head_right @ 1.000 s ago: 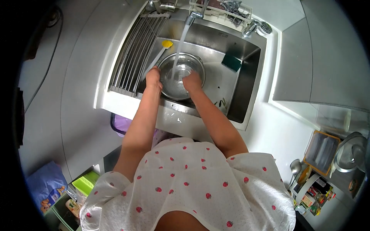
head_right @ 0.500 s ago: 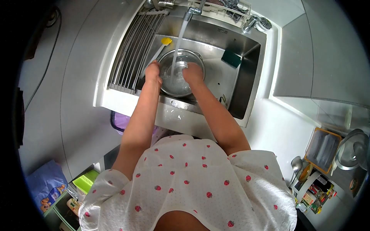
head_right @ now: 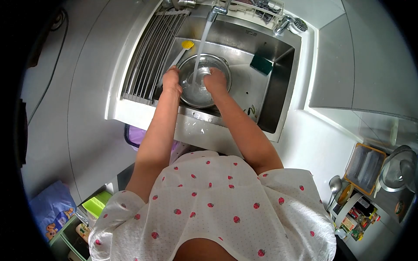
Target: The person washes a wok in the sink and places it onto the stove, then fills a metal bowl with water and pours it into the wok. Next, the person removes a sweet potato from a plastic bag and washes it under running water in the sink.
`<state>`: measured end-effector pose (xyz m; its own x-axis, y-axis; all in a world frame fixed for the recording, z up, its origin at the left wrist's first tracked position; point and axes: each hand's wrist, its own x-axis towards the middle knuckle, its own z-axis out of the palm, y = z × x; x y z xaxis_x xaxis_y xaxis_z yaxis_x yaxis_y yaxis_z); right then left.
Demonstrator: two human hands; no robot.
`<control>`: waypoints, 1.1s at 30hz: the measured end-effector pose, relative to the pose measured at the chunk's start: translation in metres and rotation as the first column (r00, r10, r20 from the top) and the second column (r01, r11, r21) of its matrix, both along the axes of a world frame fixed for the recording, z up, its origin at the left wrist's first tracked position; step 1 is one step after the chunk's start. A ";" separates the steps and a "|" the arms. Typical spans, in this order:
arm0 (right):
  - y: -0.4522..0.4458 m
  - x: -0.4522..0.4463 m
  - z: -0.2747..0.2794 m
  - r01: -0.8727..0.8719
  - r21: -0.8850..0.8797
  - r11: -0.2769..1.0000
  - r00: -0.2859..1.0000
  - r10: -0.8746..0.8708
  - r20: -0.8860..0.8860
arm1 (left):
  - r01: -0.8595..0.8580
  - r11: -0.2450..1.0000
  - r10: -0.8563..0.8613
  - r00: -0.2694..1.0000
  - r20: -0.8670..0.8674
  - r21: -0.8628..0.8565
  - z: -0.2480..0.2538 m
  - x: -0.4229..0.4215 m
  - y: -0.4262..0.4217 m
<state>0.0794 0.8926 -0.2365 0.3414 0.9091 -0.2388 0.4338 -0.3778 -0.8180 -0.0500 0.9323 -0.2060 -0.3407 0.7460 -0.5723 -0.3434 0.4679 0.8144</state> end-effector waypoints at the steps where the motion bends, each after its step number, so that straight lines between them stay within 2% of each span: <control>1: 0.000 0.002 0.006 0.005 -0.021 1.000 1.000 -0.006 -0.020 | 0.018 0.999 -0.017 1.000 -0.022 0.029 -0.001 0.000 0.000; 4: 0.002 0.008 0.016 -0.051 -0.071 0.996 0.998 0.054 0.034 | 0.020 0.998 -0.018 0.999 -0.048 0.056 0.002 0.003 0.000; 7: 0.001 0.010 0.019 0.026 -0.018 1.000 0.999 -0.025 0.032 | 0.012 1.000 -0.013 1.000 -0.009 -0.022 0.018 0.007 -0.002; 11: 0.007 0.018 0.016 -0.011 -0.043 0.999 0.998 0.013 0.060 | 0.050 0.999 -0.050 0.999 -0.019 0.012 0.018 0.005 -0.002; 14: 0.010 0.018 0.015 0.056 -0.017 0.998 0.998 -0.056 -0.019 | 0.058 0.998 -0.058 0.998 -0.018 0.022 0.015 0.007 -0.001; 16: 0.010 0.015 0.036 -0.073 -0.136 0.988 0.997 0.072 -0.018 | 0.079 0.994 -0.079 0.997 -0.015 0.072 0.018 0.010 -0.002; 22: 0.005 -0.001 0.040 -0.054 -0.059 0.997 0.998 0.053 -0.018 | 0.060 0.998 -0.060 0.998 0.001 0.033 0.043 0.013 -0.005; 26: 0.005 -0.003 0.036 -0.006 -0.032 0.999 0.994 0.002 -0.113 | 0.050 0.997 -0.051 0.999 0.009 0.056 0.028 0.008 0.001; 28: 0.008 -0.003 0.049 -0.237 -0.088 0.967 0.971 0.235 -0.043 | 0.038 0.997 -0.040 0.999 0.034 0.071 0.029 0.008 0.001; 29: 0.005 -0.009 0.054 -0.237 -0.090 0.967 0.971 0.234 -0.043 | 0.038 0.997 -0.040 0.999 0.034 0.069 0.030 0.008 0.000; 31: -0.003 -0.032 0.066 -0.085 0.172 0.982 0.987 0.107 -0.124 | 0.057 0.996 -0.057 0.998 -0.005 0.074 0.035 0.011 -0.002; 32: -0.002 -0.039 0.072 -0.082 0.171 0.982 0.987 0.104 -0.124 | 0.060 0.996 -0.060 0.998 -0.005 0.073 0.031 0.011 0.000; 33: -0.001 -0.044 0.078 -0.065 0.165 0.984 0.978 0.095 -0.185 | 0.046 0.995 -0.054 0.995 0.084 0.094 0.028 0.010 0.003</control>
